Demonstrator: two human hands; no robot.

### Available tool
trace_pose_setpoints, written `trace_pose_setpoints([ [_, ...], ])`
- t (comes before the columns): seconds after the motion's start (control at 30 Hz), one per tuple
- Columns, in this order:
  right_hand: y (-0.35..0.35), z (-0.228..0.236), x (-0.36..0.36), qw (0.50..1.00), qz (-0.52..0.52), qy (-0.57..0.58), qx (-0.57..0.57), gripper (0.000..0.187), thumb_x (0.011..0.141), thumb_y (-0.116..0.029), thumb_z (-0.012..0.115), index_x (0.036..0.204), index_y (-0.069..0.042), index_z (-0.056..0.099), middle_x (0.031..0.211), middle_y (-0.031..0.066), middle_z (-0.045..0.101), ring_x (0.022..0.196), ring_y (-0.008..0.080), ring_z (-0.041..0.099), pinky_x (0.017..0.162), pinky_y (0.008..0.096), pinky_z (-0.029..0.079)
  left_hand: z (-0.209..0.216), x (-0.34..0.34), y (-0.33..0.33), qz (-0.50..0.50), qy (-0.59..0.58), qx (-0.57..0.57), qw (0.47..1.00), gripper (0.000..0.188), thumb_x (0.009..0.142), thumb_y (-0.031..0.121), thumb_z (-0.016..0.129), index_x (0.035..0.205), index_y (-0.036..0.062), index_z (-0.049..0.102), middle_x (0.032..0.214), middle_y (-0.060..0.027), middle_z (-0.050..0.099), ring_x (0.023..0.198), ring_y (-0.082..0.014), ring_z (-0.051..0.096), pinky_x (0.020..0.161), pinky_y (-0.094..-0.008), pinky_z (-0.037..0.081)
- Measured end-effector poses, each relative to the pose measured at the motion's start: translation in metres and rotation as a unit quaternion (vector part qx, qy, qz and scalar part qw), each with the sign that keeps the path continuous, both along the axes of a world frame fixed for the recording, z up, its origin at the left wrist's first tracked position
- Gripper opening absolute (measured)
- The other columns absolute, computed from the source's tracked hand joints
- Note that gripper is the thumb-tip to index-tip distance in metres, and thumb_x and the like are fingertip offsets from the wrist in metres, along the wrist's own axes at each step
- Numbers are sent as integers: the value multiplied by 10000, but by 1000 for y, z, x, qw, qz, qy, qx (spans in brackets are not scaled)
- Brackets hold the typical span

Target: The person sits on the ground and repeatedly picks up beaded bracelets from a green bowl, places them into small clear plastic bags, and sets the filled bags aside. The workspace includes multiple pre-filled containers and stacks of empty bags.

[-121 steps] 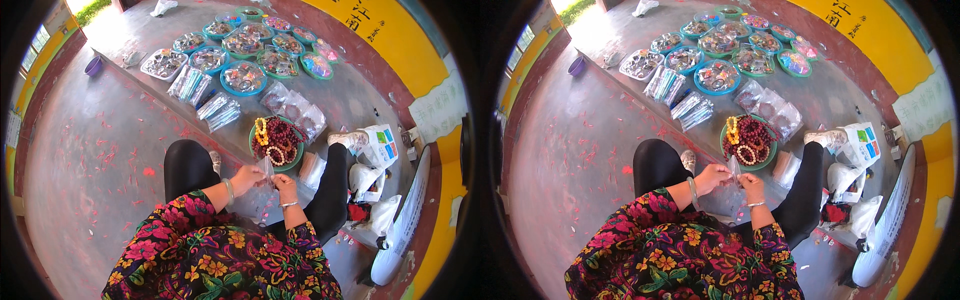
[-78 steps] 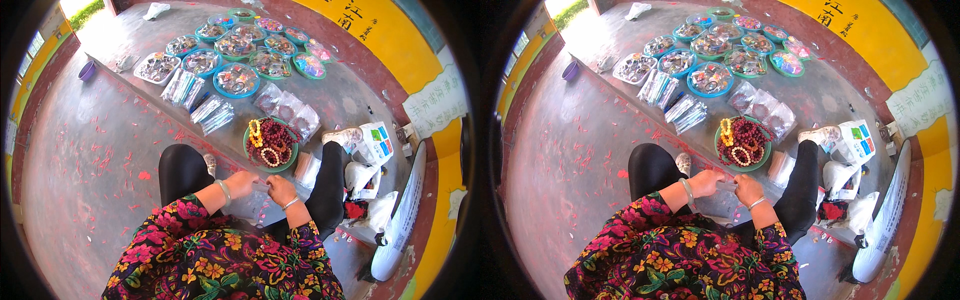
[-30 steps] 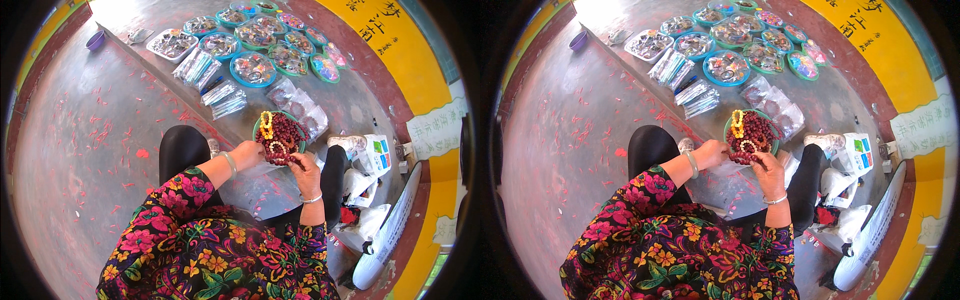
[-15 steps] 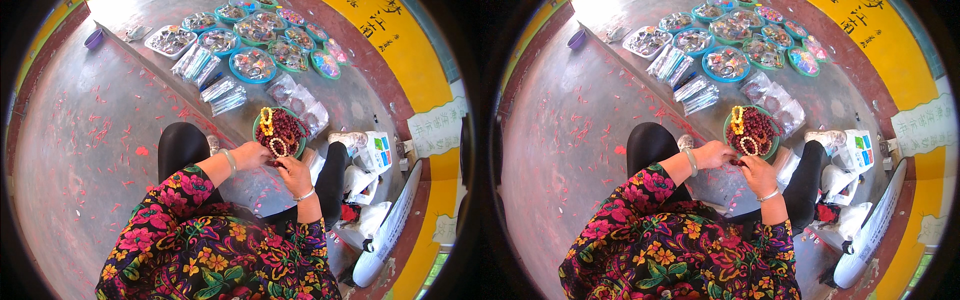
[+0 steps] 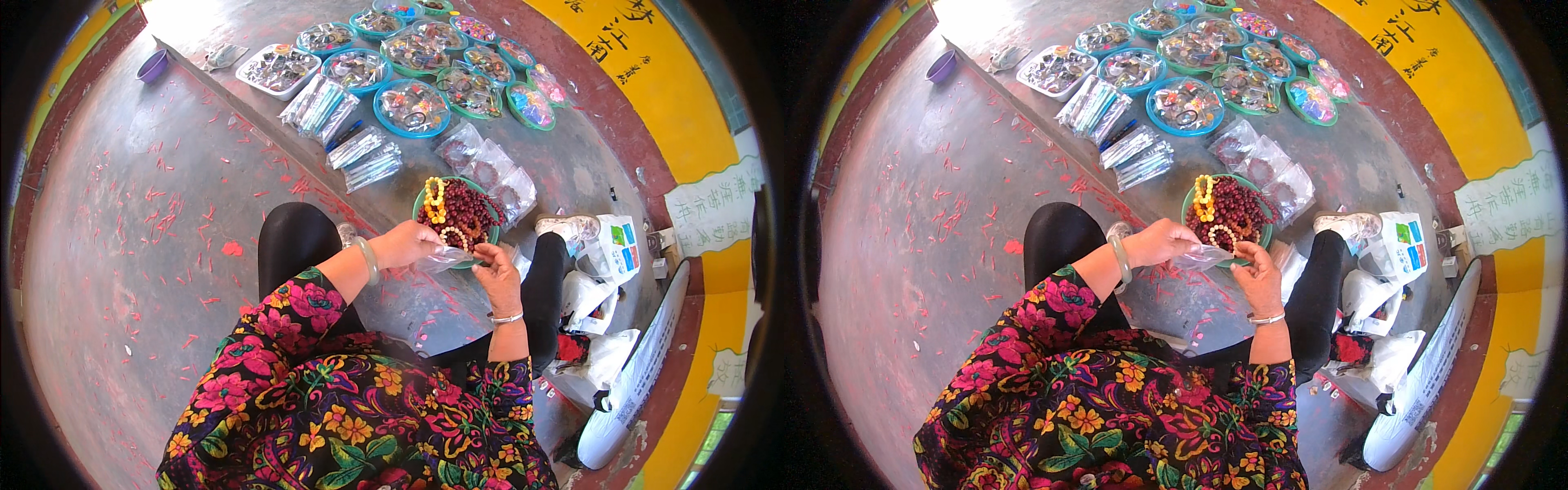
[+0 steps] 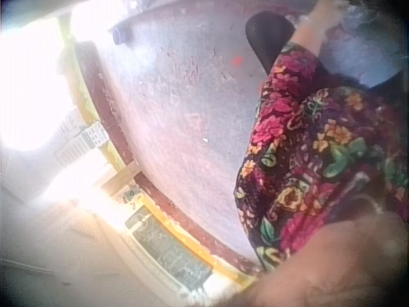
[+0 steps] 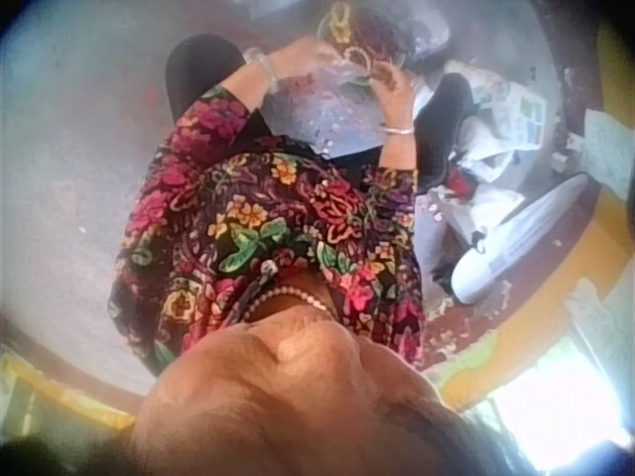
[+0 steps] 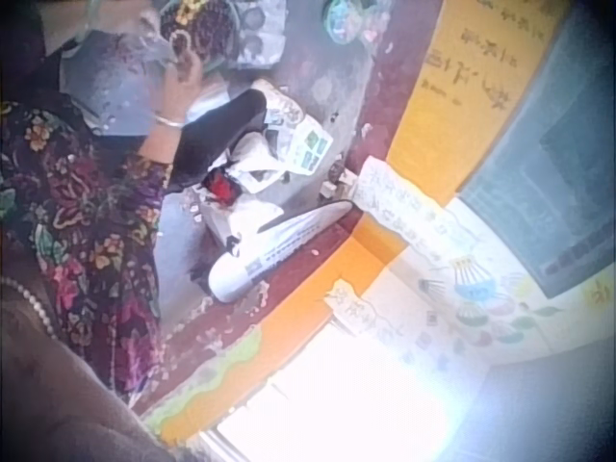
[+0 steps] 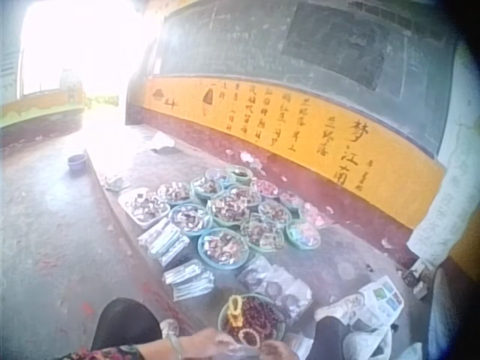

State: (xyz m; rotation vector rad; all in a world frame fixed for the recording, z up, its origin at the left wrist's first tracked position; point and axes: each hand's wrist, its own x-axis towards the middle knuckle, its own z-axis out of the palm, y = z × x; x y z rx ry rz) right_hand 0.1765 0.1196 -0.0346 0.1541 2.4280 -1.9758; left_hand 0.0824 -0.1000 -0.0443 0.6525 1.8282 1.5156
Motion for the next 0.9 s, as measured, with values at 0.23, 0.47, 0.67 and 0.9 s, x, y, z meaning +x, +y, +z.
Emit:
trace_pose_setpoints([
  [0.23, -6, -38, 14, 975, 84, -138, -152, 461, 718, -31, 677, 1150, -28, 517, 1074, 32, 565, 974, 121, 523, 831, 254, 419, 18, -2, -9, 50, -357, 226, 905, 203, 858, 167, 555, 964, 2, 606, 850, -63, 639, 593, -80, 557, 438, -194, 394],
  [0.47, -5, -51, 15, 953, 26, -165, -253, 167, 779, -24, 622, 944, -6, 620, 916, 44, 636, 813, 131, 596, 775, 270, 467, -4, -14, -11, 159, -323, 182, 915, 415, 865, 439, 498, 1008, 63, 599, 861, -6, 628, 682, -87, 561, 521, -195, 340],
  [0.67, -14, -20, 7, 887, -91, -101, -441, 180, 825, -66, 575, 999, -22, 581, 936, 63, 634, 847, 174, 612, 788, 305, 489, 3, 0, -1, 53, -332, 167, 927, 456, 823, 503, 527, 999, 90, 606, 888, 9, 619, 754, -95, 556, 647, -245, 398],
  [0.9, -23, -10, 3, 911, -59, -142, -382, 233, 776, 24, 583, 1007, -9, 574, 969, 65, 619, 882, 169, 593, 815, 314, 473, -12, 11, 6, 77, -353, 132, 923, 172, 796, 113, 614, 952, 45, 592, 785, -9, 589, 635, -91, 533, 555, -220, 411],
])
